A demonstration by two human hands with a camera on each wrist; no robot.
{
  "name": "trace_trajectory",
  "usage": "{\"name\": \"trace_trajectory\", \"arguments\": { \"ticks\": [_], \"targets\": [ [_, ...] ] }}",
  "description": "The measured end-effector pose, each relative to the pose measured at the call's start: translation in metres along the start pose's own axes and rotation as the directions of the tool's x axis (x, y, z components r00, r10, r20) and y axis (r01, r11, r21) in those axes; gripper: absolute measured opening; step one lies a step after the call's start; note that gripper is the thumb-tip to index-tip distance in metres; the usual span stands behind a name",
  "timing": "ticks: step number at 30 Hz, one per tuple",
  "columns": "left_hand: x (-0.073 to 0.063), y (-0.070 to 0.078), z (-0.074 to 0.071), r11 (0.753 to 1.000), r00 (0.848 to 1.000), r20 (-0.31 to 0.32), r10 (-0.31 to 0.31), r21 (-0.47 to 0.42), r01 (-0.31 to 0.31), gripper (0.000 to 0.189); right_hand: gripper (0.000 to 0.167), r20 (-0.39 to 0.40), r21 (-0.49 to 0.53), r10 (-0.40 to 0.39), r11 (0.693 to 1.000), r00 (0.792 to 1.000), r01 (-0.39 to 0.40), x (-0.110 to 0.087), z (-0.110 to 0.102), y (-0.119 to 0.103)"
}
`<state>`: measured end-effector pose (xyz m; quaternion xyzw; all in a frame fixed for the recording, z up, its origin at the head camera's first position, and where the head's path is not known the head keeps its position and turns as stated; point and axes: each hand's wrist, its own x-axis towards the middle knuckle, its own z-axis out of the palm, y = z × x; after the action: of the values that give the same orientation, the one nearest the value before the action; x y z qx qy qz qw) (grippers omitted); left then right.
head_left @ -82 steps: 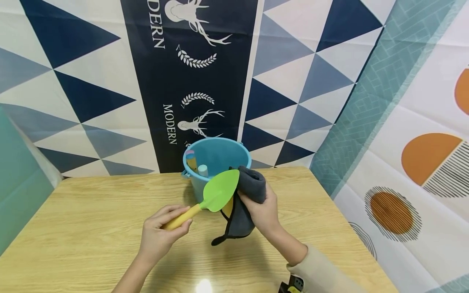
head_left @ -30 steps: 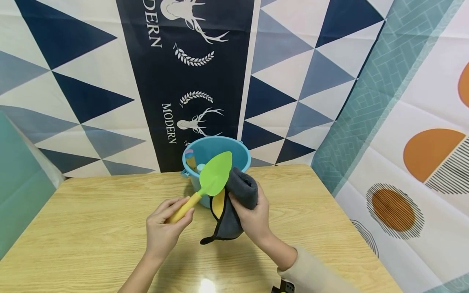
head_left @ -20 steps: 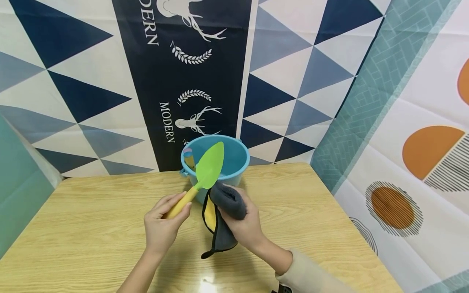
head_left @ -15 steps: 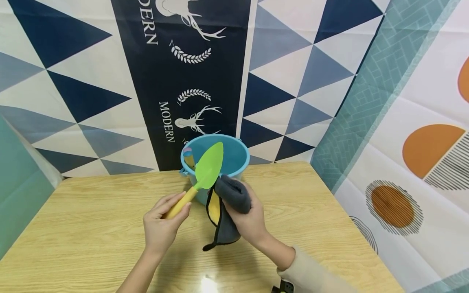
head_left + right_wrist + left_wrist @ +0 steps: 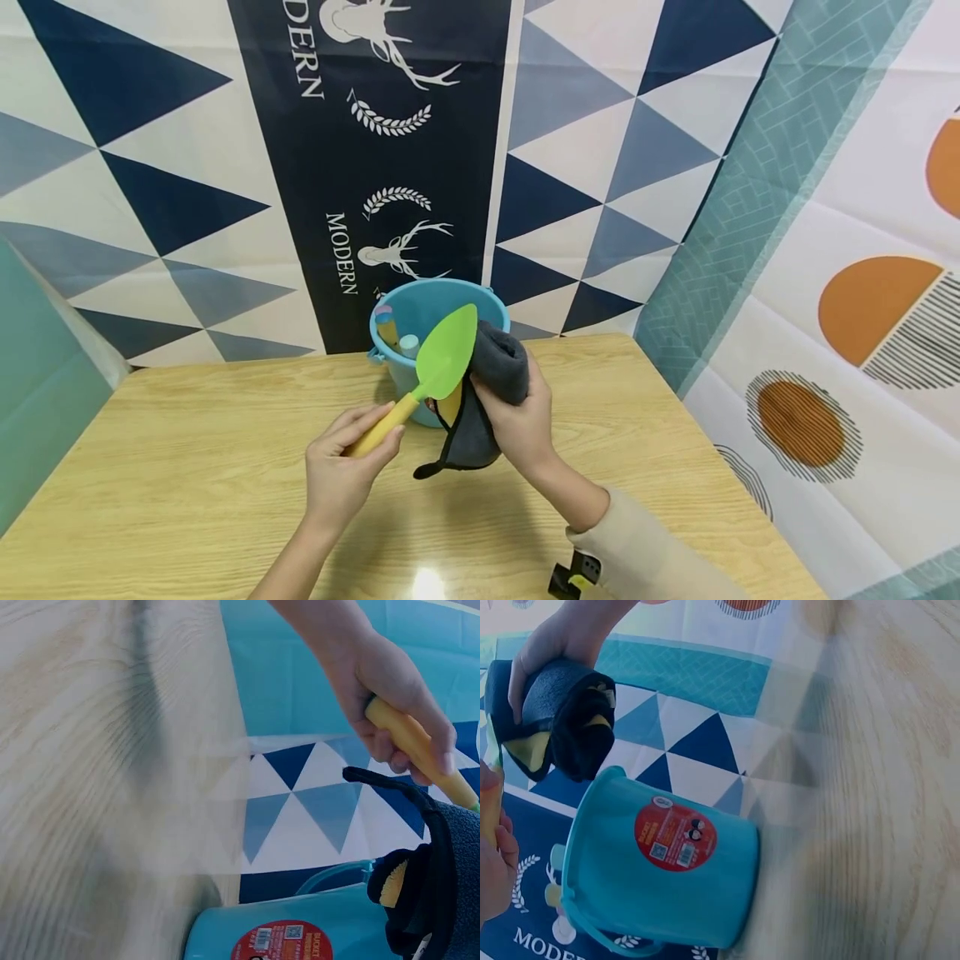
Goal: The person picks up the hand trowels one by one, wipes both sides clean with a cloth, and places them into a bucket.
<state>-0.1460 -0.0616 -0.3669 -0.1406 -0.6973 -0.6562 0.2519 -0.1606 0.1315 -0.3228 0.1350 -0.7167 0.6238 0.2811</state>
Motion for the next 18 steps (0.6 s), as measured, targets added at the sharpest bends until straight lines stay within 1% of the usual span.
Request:
{"name": "trace_trajectory", "arguments": {
  "ticks": [5, 8, 10, 13, 14, 16, 18],
  "targets": [
    [0.002, 0.003, 0.003, 0.999, 1.000, 0.001, 0.007, -0.036, -0.007, 0.029, 0.049, 0.061, -0.022, 0.049, 0.999, 0.997, -0.048, -0.009, 0.005, 0.004],
    [0.003, 0.004, 0.005, 0.999, 1.000, 0.004, 0.008, -0.043, -0.008, 0.030, 0.050, 0.110, -0.051, 0.058, 0.997, 0.992, -0.053, -0.015, 0.007, 0.007],
    [0.003, 0.005, 0.006, 0.999, 1.000, 0.003, 0.012, -0.044, -0.012, 0.030, 0.048, 0.171, -0.074, 0.052, 0.996, 0.984, -0.040, -0.019, 0.009, 0.010],
    [0.004, 0.005, 0.006, 0.999, 1.000, -0.004, 0.025, -0.043, -0.025, 0.030, 0.045, 0.269, -0.101, 0.043, 0.995, 0.962, -0.016, -0.023, 0.011, 0.012],
    [0.004, 0.006, 0.006, 0.999, 1.000, -0.006, 0.030, -0.044, -0.030, 0.030, 0.044, 0.290, -0.110, 0.042, 0.994, 0.956, -0.011, -0.024, 0.011, 0.012],
    [0.004, 0.005, 0.006, 0.998, 0.999, -0.009, 0.045, -0.038, -0.045, 0.030, 0.043, 0.311, -0.120, 0.044, 0.993, 0.950, -0.007, -0.024, 0.010, 0.012],
    [0.004, 0.005, 0.005, 0.998, 0.998, -0.015, 0.061, -0.032, -0.061, 0.030, 0.042, 0.308, -0.123, 0.048, 0.992, 0.950, -0.010, -0.023, 0.009, 0.012]
  ]
}}
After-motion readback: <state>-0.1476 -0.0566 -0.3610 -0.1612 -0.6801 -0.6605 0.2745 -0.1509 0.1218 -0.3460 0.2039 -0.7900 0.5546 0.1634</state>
